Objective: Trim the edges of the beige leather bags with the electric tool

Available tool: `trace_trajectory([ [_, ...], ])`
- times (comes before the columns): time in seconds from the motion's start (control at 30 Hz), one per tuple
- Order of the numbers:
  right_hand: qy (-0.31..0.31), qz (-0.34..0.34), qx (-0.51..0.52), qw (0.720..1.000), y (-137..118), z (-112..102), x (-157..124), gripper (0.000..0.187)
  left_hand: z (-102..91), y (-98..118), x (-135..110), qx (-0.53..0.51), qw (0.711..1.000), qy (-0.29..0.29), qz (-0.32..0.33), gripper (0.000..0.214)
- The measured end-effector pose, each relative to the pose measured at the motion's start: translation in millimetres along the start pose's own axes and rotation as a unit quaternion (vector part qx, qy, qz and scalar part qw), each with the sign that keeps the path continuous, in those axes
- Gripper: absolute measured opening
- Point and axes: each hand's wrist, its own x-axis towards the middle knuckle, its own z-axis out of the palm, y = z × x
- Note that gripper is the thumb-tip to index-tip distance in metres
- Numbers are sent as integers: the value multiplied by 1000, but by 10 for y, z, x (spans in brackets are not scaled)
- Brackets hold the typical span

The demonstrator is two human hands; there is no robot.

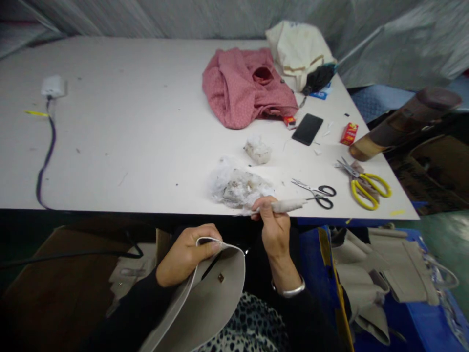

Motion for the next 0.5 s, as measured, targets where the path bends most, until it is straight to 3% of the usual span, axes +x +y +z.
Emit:
trace_trajectory([
  [0.03, 52, -11, -32, 998, 16, -7, 18, 32, -27, -17, 1, -3, 1000, 30, -5, 19],
  [0.1, 96, -32, -101, 990, 33, -21, 49, 25, -88, -62, 4, -17, 996, 89, -20, 22],
  [0.23, 59, -59, -175, 981, 71, -27, 64, 20, -222, -141, 18, -65, 982, 175, -21, 25],
  [0.4, 17, -105, -220, 970, 110, 7, 66, 15, -333, -120, 51, -174, 967, 175, -66, 36],
  [0.5, -18, -161, -281, 946, 89, 37, 103, 15, -353, -108, 92, -222, 958, 157, -92, 43],
])
